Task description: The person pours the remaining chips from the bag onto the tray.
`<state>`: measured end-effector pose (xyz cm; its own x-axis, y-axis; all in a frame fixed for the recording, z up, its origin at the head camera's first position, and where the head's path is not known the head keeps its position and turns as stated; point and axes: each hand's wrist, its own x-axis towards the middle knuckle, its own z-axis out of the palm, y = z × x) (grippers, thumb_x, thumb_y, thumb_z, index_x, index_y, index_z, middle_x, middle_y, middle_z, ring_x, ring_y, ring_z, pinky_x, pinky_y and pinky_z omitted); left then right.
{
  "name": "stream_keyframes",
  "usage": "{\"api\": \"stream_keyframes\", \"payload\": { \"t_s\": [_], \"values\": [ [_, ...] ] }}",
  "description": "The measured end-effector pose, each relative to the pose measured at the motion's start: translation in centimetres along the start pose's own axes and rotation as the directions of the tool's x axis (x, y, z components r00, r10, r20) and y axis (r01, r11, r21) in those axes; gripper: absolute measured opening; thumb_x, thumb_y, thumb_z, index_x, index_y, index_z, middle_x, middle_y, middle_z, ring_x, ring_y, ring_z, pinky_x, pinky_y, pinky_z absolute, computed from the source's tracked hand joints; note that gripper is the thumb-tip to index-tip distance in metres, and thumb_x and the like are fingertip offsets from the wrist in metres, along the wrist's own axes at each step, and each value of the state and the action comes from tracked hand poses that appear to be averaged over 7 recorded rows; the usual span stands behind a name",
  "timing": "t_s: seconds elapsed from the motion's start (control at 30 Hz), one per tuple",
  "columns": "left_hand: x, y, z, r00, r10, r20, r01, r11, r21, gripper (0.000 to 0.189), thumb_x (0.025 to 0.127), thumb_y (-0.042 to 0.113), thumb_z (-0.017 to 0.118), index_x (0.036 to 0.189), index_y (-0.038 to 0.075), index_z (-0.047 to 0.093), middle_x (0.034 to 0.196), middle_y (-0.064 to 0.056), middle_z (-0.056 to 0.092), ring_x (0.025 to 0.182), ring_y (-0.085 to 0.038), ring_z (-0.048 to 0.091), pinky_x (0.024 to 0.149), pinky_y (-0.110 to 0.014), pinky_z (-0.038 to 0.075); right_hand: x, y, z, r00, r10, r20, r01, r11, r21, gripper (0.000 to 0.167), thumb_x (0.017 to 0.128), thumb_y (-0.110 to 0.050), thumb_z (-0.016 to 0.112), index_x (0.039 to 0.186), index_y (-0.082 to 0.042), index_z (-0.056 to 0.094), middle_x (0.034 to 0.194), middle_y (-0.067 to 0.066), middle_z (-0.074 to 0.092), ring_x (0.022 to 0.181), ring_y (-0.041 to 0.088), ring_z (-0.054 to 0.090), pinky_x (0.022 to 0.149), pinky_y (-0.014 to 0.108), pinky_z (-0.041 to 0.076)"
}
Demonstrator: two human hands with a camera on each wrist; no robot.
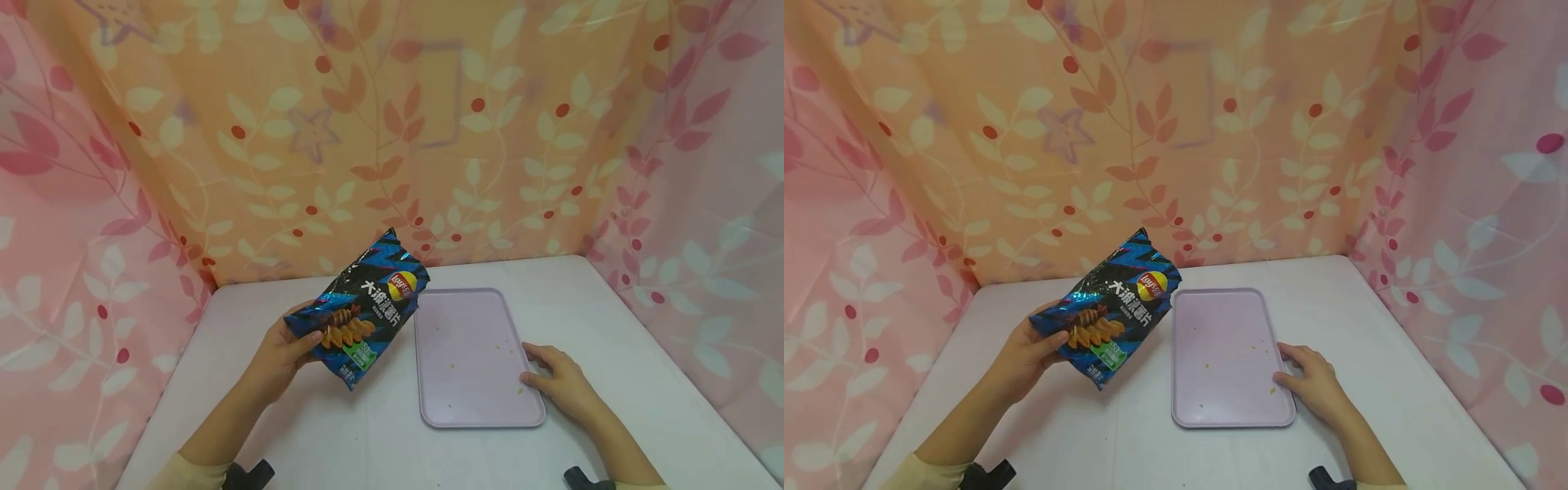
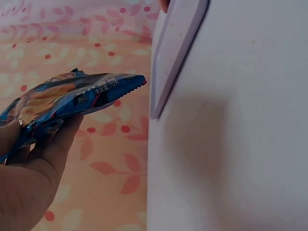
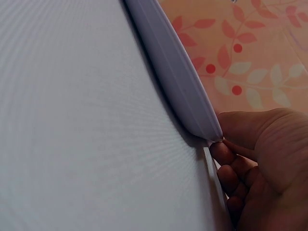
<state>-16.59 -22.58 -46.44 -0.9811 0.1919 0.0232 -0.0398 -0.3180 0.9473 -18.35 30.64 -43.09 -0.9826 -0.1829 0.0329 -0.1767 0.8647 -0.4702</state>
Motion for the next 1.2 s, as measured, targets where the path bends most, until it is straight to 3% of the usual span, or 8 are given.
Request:
{"api": "stream_keyframes", "payload": {
  "t_s": [0.2, 0.37, 0.6, 0.87, 1.2],
  "values": [
    [0.0, -0.1, 0.4, 1.000, 0.020, -0.013, -0.020, 1.000, -0.016, 0.057, 0.101, 0.020, 0.066, 0.152, 0.014, 0.041, 0.136, -0.006, 0.062, 0.116, -0.023, 0.065, 0.096, -0.039, 0.058, 2.0, 0.2, -1.3, 0.996, -0.034, 0.083, 0.037, 0.998, -0.042, 0.073, 0.090, -0.037, 0.078, 0.149, -0.004, 0.050, 0.141, 0.020, 0.059, 0.130, 0.045, 0.052, 0.106, 0.069, 0.038],
    [1.3, 1.6, 0.7, 0.998, 0.056, 0.026, -0.056, 0.998, 0.011, 0.050, 0.104, 0.024, 0.062, 0.148, 0.009, 0.044, 0.131, -0.004, 0.066, 0.112, -0.023, 0.068, 0.093, -0.041, 0.059, 1.8, -0.1, -1.2, 0.996, -0.043, 0.074, 0.047, 0.998, -0.050, 0.071, 0.090, -0.037, 0.078, 0.148, -0.003, 0.052, 0.139, 0.020, 0.060, 0.127, 0.044, 0.053, 0.102, 0.068, 0.040],
    [2.7, 3.1, 1.4, 0.991, 0.111, 0.072, -0.113, 0.993, 0.030, 0.043, 0.105, 0.029, 0.060, 0.143, 0.012, 0.051, 0.131, -0.006, 0.065, 0.115, -0.027, 0.065, 0.094, -0.045, 0.059, 1.8, -0.4, -1.1, 0.996, -0.029, 0.080, 0.033, 0.998, -0.045, 0.072, 0.090, -0.036, 0.078, 0.148, -0.003, 0.051, 0.140, 0.021, 0.059, 0.130, 0.046, 0.051, 0.104, 0.071, 0.037],
    [3.9, 4.3, 2.9, 0.995, 0.070, 0.077, -0.079, 0.990, 0.114, 0.042, 0.104, 0.027, 0.062, 0.139, 0.006, 0.053, 0.131, -0.016, 0.067, 0.110, -0.029, 0.070, 0.094, -0.045, 0.059, 1.9, -0.3, -1.1, 0.996, -0.033, 0.078, 0.037, 0.998, -0.044, 0.072, 0.091, -0.037, 0.077, 0.148, -0.003, 0.051, 0.140, 0.021, 0.059, 0.131, 0.047, 0.050, 0.103, 0.071, 0.037],
    [5.5, 5.6, 5.0, 0.996, 0.049, 0.080, -0.062, 0.985, 0.164, 0.037, 0.104, 0.021, 0.061, 0.136, 0.004, 0.057, 0.128, -0.017, 0.068, 0.107, -0.029, 0.071, 0.093, -0.044, 0.060, 2.0, -0.2, -1.2, 0.997, -0.035, 0.069, 0.038, 0.998, -0.052, 0.071, 0.090, -0.036, 0.078, 0.147, -0.004, 0.052, 0.140, 0.020, 0.059, 0.129, 0.046, 0.052, 0.103, 0.070, 0.037]
  ]
}}
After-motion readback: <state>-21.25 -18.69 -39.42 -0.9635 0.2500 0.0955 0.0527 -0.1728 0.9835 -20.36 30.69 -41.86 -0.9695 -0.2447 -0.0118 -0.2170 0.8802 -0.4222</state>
